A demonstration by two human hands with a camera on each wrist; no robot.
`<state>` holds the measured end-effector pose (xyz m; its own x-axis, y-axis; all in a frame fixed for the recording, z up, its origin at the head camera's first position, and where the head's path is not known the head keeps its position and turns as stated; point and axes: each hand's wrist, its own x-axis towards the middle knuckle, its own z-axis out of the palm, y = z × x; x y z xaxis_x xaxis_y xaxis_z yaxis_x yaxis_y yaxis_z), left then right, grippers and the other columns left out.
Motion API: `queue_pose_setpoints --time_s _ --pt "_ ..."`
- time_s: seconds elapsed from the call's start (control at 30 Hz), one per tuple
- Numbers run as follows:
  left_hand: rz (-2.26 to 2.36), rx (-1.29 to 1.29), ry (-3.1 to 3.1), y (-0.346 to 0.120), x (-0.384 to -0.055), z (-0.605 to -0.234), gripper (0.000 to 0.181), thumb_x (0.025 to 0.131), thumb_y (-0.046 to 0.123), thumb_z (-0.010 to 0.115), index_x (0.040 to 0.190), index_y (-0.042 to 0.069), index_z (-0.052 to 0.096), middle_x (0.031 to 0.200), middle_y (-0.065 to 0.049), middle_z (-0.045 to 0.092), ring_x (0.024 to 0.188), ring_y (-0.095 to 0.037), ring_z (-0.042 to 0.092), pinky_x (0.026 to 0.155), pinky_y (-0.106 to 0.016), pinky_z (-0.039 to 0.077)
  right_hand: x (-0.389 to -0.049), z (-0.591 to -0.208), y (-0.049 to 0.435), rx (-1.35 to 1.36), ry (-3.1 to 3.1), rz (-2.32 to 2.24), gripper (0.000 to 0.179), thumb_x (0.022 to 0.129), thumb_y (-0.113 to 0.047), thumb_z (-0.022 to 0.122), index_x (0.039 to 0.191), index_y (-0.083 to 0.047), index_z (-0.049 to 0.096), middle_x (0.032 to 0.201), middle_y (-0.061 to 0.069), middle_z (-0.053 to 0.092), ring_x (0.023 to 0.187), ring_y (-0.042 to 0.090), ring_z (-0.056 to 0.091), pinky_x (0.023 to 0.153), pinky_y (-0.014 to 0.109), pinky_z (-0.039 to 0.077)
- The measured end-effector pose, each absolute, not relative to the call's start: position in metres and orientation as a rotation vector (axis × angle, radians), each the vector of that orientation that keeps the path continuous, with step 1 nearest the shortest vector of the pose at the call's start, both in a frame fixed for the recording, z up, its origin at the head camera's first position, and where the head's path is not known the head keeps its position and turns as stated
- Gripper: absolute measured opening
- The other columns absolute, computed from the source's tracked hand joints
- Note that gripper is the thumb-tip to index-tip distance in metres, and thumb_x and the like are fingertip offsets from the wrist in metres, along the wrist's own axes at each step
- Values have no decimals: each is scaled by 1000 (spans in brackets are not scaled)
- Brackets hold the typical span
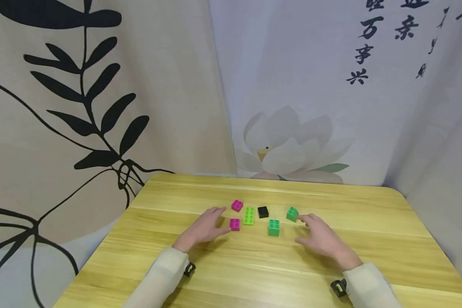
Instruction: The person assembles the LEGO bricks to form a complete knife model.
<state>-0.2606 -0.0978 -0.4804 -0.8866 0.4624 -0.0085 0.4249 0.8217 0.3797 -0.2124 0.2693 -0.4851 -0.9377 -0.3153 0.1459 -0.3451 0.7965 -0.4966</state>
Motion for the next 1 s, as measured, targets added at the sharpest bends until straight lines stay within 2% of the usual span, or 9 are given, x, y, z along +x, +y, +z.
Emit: queue_pose_setpoints --time_s 0.27,0.47,0.6,0.77,1.0 --pt "643 734 2859 -80 -267 -478 73 86 47 65 141 4 42 140 -16 44 129 -31 39 106 -45 30 -216 -488 261 597 -2948 844 61 78 -23 78 127 2 52 116 16 57 102 32 56 81 45 49" --pt "655 812 2873 -67 -274 -477 64 87 40 67 137 5 47 131 -11 54 119 -26 49 100 -39 38 -219 -483 250 659 -2936 846 62 78 -24 78 126 4 52 115 18 57 99 32 57 80 45 50" --pt "611 847 2889 -59 -279 -478 64 87 37 67 138 3 46 129 -11 55 118 -26 50 101 -38 37 -223 -482 243 677 -2945 848 63 79 -24 78 128 4 51 118 19 56 100 32 57 81 44 50" --pt "536 849 2899 -47 -285 -479 64 87 42 66 134 3 49 125 -7 58 118 -24 50 101 -37 37 -230 -484 235 694 -2942 849 62 79 -24 78 128 2 51 121 18 55 100 30 57 81 43 49" --pt "467 816 2911 -37 -288 -479 63 85 43 68 133 5 51 128 -9 55 119 -25 49 99 -39 38 -236 -483 225 727 -2950 872 63 79 -23 78 129 2 50 124 16 54 100 30 57 82 42 49"
